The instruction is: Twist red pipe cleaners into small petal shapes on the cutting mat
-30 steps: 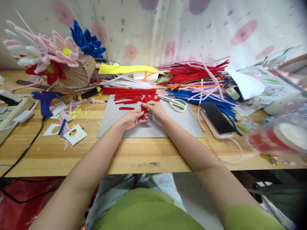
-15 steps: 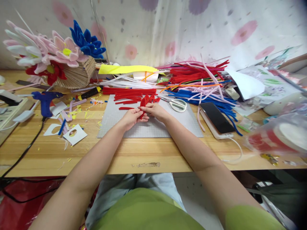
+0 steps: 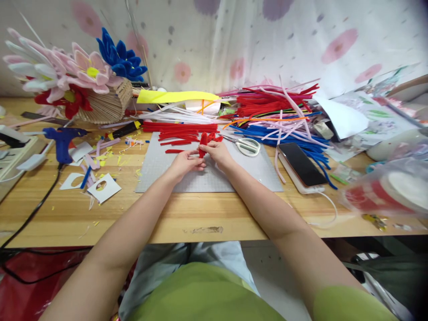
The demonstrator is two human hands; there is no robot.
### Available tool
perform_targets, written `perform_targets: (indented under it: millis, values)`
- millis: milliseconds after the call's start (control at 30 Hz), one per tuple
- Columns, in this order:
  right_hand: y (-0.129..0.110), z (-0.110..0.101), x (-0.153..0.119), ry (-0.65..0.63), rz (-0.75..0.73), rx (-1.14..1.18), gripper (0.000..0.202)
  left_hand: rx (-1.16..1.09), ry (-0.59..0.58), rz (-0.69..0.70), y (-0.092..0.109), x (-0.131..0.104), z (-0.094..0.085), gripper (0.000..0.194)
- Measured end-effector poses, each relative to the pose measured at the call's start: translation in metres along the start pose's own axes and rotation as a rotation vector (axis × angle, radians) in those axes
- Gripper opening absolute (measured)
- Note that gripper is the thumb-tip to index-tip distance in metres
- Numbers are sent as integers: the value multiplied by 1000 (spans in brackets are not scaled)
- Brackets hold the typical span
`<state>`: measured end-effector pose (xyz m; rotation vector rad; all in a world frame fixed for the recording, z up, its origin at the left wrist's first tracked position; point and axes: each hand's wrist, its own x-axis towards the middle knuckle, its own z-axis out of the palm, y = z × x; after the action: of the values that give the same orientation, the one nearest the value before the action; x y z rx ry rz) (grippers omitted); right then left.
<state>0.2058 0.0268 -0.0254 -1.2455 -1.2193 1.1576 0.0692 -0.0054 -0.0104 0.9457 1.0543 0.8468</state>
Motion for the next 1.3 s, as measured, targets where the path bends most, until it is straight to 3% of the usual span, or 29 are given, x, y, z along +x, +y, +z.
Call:
perform_targets:
  millis: [100,233,500,633,733,900,1300]
  values:
    - [-2,-2,1,17,12,-28,16,266,124,174,-7,2,-1,44]
    - [-8,-3,-1,-6,76,-9,14,449,192,417,-8,1,-7,37]
    - [-12,-6,-5,-169,225,146,35,156,249,425,-5,9,-10,40]
    - [-11,-2,-5,-189,228,271,31,71,288,330,-8,12,-6,36]
    - [-9,3,-6,-127,238,317,28,58,241,215,-8,10,4,20]
    - [-6,8,-7,-73,222,345,30,-89,197,121,-1,2,17,13]
    - [-8,2,-9,-266,216,321,29,-376,-51,-247,9,0,-2,19]
